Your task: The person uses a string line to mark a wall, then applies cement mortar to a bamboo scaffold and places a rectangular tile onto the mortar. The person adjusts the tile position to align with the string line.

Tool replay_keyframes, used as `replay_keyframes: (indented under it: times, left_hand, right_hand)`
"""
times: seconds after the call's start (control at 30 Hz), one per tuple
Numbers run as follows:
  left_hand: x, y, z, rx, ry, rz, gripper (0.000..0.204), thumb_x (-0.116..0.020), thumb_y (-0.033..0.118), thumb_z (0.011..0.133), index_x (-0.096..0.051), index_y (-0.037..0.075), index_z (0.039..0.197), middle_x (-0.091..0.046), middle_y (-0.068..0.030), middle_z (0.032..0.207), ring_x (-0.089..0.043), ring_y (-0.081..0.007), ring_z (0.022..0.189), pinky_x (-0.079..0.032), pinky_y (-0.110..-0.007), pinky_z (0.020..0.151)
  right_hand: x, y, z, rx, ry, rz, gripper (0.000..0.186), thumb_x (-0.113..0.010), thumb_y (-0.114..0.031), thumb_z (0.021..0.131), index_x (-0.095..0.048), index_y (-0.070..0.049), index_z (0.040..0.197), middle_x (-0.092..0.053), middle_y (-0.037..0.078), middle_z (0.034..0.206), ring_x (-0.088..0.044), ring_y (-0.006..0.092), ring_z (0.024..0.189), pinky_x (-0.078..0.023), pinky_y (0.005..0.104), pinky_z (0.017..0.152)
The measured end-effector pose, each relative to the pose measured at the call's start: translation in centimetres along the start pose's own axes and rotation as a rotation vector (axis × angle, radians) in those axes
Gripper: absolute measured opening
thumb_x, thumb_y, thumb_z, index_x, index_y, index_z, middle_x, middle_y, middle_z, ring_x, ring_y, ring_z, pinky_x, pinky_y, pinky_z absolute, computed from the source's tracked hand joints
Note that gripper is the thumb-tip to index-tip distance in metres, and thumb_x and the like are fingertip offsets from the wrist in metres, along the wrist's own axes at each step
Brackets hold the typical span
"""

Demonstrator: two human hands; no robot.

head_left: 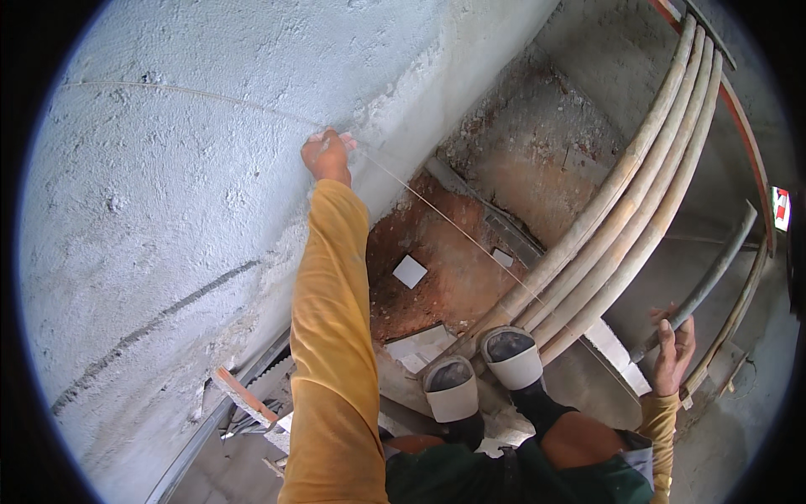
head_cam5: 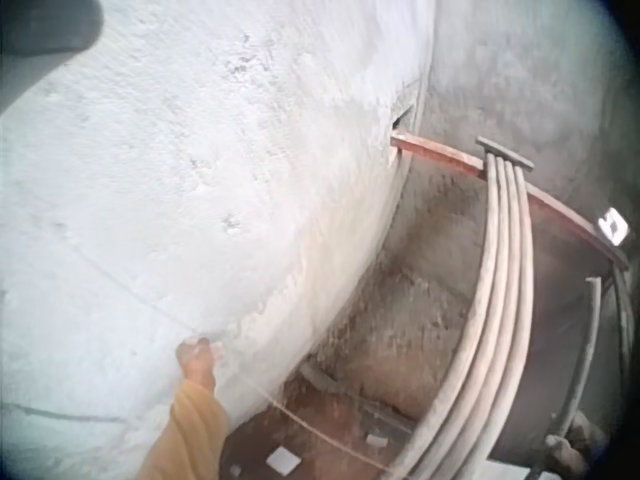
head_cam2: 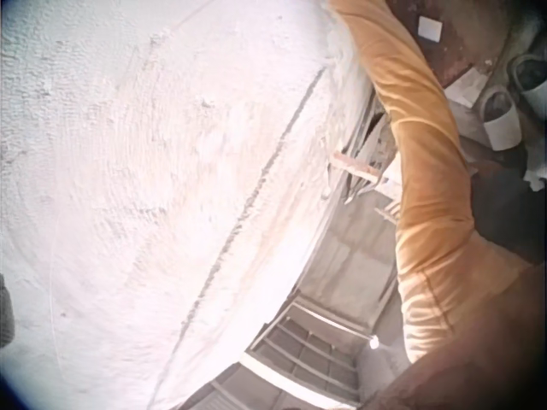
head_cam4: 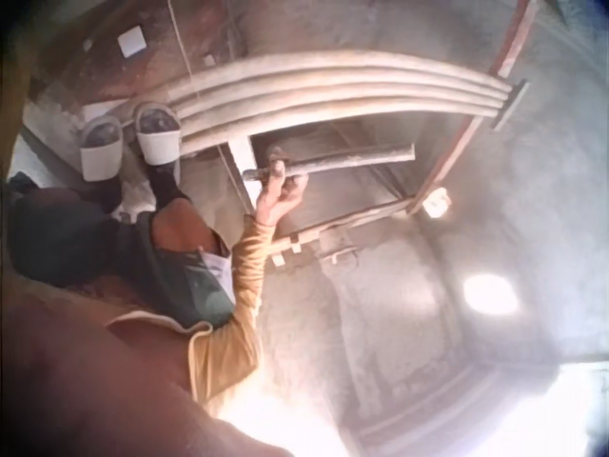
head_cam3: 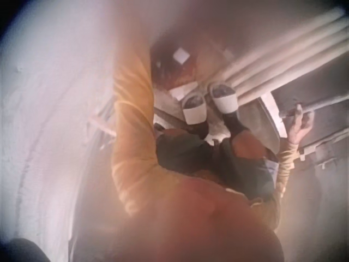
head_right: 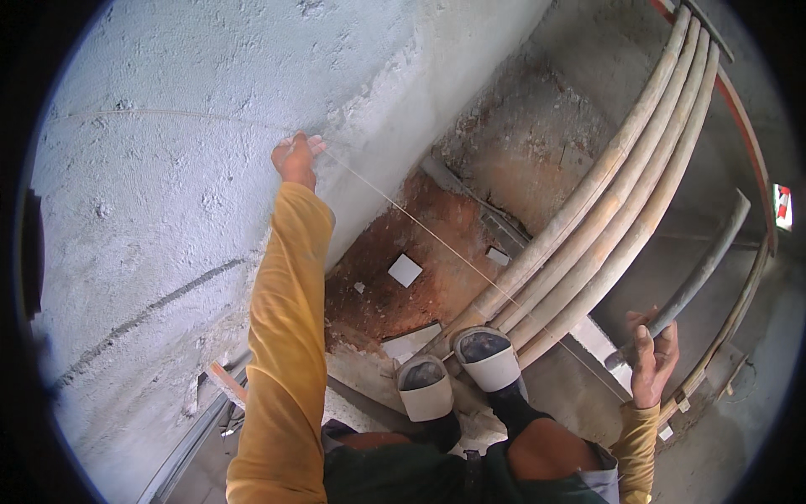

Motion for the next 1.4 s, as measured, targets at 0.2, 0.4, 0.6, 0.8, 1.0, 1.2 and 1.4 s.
replay_keyframes:
  times: [0.2,0.4,0.6,0.8,1.0,1.2,1.4]
  left_hand:
    - [0.0,-0.1,0.1,-0.016,-0.006,-0.029,0.018,-0.05,0.007,0.096,-0.053,-0.009,0.105,-0.068,-0.019,0.084,-0.065,-0.0216,0.062,-0.052,-0.029,0.059]
    - [0.3,-0.4,0.4,-0.011,-0.06,0.022,0.022,-0.05,0.009,0.096,-0.05,-0.007,0.111,-0.068,-0.019,0.094,-0.067,-0.0223,0.07,-0.049,-0.029,0.059]
    - [0.6,-0.1,0.1,0.013,-0.068,0.024,0.025,-0.05,0.009,0.095,-0.052,-0.008,0.113,-0.069,-0.0179,0.095,-0.067,-0.0214,0.072,-0.049,-0.032,0.072]
    - [0.5,0.5,-0.9,0.087,-0.055,-0.053,0.027,-0.049,0.009,0.095,-0.05,-0.006,0.117,-0.069,-0.0182,0.096,-0.068,-0.0232,0.073,-0.049,-0.035,0.083]
    - [0.3,0.2,-0.1,0.236,-0.097,-0.012,0.032,-0.051,0.014,0.094,-0.045,-0.002,0.122,-0.068,-0.0168,0.106,-0.069,-0.0245,0.09,-0.045,-0.039,0.09]
    - [0.9,-0.2,0.9,0.253,-0.069,0.013,0.024,-0.056,0.013,0.093,-0.056,0.001,0.113,-0.068,-0.0133,0.104,-0.067,-0.025,0.093,-0.042,-0.043,0.094]
    - [1.2,0.3,1.0,0.288,-0.058,0.034,0.023,-0.06,0.014,0.091,-0.06,0.002,0.11,-0.07,-0.0111,0.102,-0.068,-0.0231,0.092,-0.039,-0.043,0.096]
  right_hand:
    - [0.3,0.6,-0.3,-0.071,-0.062,-0.101,0.034,-0.064,-0.025,0.093,-0.059,0.003,0.11,-0.062,0.008,0.096,-0.057,0.0169,0.092,-0.044,0.0322,0.087]
    - [-1.3,0.3,-0.9,-0.18,-0.112,0.059,0.037,-0.067,-0.024,0.091,-0.059,0.006,0.111,-0.064,0.01,0.093,-0.062,0.0181,0.077,-0.051,0.0307,0.072]
    - [-4.7,-0.8,-1.2,0.003,-0.396,0.33,0.063,-0.063,-0.048,0.089,-0.052,0.004,0.122,-0.068,0.022,0.095,-0.067,0.0277,0.09,-0.055,0.0363,0.079]
    - [-7.6,-0.7,0.0,-0.202,-0.578,0.42,0.054,-0.063,-0.045,0.089,-0.055,0.002,0.115,-0.067,0.027,0.098,-0.07,0.0331,0.088,-0.059,0.0375,0.069]
    - [-10.3,-3.6,2.9,-0.142,-0.644,0.251,0.04,-0.063,-0.01,0.088,-0.054,0.003,0.124,-0.066,0.014,0.101,-0.066,0.0212,0.085,-0.054,0.0336,0.075]
    - [-14.4,-6.9,10.4,0.325,-0.665,-0.437,0.043,-0.054,-0.018,0.092,-0.052,0.004,0.128,-0.066,0.017,0.091,-0.065,0.0301,0.078,-0.052,0.0379,0.078]
    - [-21.6,-12.3,14.5,0.652,-0.803,-0.71,0.039,-0.055,-0.029,0.094,-0.059,-0.003,0.123,-0.066,0.023,0.087,-0.066,0.036,0.078,-0.053,0.0449,0.078]
Point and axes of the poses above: each hand's wrist, its own z-axis towards the middle knuckle, its own x-axis out of the back of the hand, y = z × x, the point moved 5 cm from there along z, towards the middle knuckle
